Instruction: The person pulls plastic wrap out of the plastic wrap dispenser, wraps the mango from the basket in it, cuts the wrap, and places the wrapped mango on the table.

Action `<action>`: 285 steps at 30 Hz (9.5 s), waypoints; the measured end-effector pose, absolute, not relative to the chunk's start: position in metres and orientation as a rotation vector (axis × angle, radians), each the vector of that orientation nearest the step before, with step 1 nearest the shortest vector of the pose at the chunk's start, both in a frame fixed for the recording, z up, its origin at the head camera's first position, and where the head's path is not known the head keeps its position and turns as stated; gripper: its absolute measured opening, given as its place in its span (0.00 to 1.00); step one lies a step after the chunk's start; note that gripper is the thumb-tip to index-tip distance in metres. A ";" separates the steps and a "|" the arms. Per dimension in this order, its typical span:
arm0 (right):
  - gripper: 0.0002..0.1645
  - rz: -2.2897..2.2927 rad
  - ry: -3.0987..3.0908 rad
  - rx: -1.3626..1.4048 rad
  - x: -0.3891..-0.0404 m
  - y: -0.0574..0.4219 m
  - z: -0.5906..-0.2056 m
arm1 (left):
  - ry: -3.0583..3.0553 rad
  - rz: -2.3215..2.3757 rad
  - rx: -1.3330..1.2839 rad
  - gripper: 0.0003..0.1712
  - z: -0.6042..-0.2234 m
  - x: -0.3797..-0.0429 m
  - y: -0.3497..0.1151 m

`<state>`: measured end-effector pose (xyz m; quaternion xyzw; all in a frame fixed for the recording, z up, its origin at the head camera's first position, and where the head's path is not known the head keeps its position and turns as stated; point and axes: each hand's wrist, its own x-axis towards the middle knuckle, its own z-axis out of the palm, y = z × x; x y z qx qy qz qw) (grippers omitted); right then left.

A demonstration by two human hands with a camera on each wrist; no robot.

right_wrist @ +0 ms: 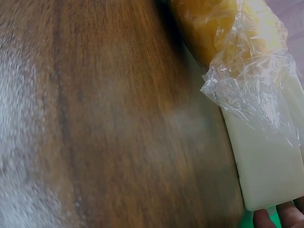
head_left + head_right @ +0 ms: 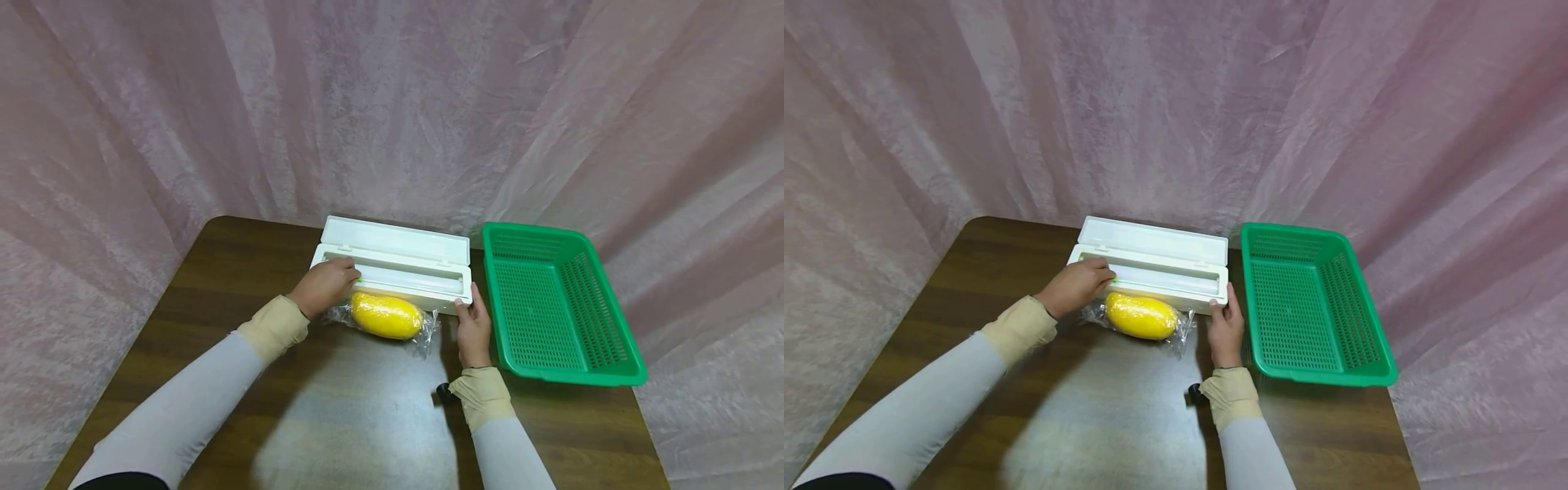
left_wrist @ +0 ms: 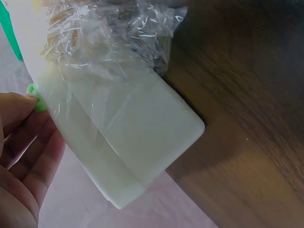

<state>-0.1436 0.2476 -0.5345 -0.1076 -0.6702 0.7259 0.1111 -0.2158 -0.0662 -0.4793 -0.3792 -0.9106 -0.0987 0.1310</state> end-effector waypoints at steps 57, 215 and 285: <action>0.37 2.104 -1.972 -0.311 -0.145 0.246 -0.545 | -2.618 -0.276 -1.108 0.05 -0.484 -0.219 -0.112; 0.38 0.814 -2.856 0.611 -0.126 0.194 -0.522 | -2.749 -0.345 -1.017 0.43 -0.535 -0.151 -0.053; 0.22 0.998 -2.653 0.543 -0.097 0.167 -0.504 | -2.712 -0.639 -1.134 0.39 -0.518 -0.128 -0.016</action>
